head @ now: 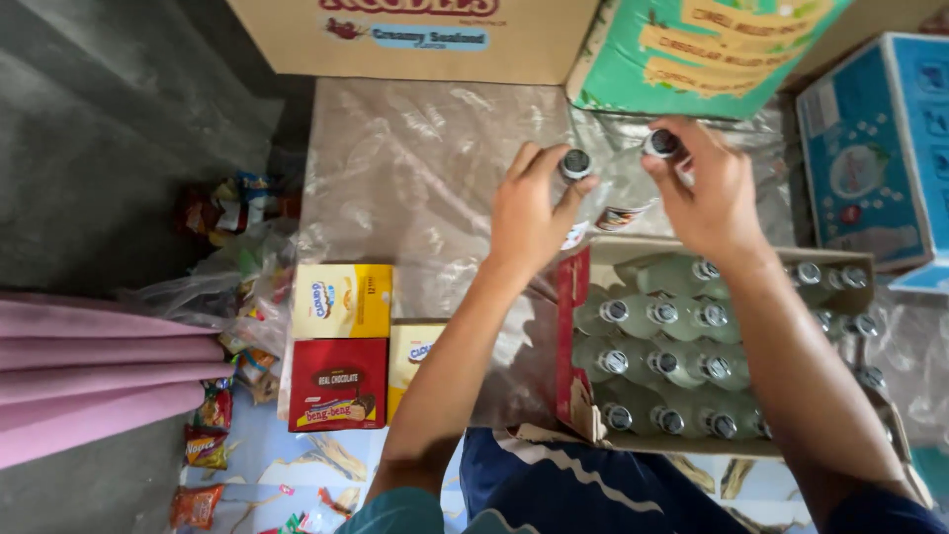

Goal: Unboxing glass gin bottles from a cardboard carton and arranging them on a surface.

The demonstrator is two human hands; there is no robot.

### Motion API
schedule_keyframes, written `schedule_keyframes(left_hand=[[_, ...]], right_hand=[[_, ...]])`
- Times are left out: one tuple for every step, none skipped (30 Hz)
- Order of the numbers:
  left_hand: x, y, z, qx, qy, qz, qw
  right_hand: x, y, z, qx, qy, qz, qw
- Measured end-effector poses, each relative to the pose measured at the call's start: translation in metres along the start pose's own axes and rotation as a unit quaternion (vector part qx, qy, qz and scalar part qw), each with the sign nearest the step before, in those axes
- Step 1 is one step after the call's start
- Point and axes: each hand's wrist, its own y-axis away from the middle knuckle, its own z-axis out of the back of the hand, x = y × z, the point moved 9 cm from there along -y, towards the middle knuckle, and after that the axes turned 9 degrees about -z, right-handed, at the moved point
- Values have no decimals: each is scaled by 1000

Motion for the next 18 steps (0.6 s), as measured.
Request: schedule_keyframes(left_hand=[[11,0,7,-5,-4,3,1000],[23,0,15,-8,-21,17,1000],[35,0,23,-11,-38,31,999],[48,2,31,-16,-44,34,998],[60,3,38,-16,-53,31,998],[72,3,44,-16,-63,27,998],[89,5,50,-19,-68,29,997],[108,9,55,-16,-74,46,996],[128,13,60,-14,-80,64,995],[151,17,62,-13,-82,66,994],[172,20,66,-22,-80,55,995],[193,18,71,-32,-79,41,995],[210,16,76,-32,-83,40,995],[232,15,80,-29,-84,61,994],[254,13,84,-26,-85,81,993],[265,10,89,-25,-86,81,993],[278,6,93,-26,-93,94,991],[293,1,98,-26,-98,104,989]], right_hand=[[4,-7,-13,4,-2,5,1000],[7,-13,-28,16,-18,6,1000],[11,-20,-43,29,-34,8,999],[10,-26,-63,33,-37,13,999],[8,-32,-84,45,-46,12,998],[6,-39,-105,57,-56,10,997],[9,-48,-122,60,-59,14,996],[8,-55,-143,74,-63,-10,995],[6,-62,-163,88,-66,-34,993],[6,-69,-182,91,-68,-34,993],[5,-76,-204,108,-67,-39,991],[6,-87,-225,123,-66,-41,989],[8,-96,-241,122,-69,-39,989],[7,-104,-260,139,-66,-56,986],[6,-111,-278,156,-64,-73,983],[5,-121,-293,155,-66,-73,983],[3,-131,-309,164,-62,-78,981],[1,-142,-324,171,-58,-83,980]])
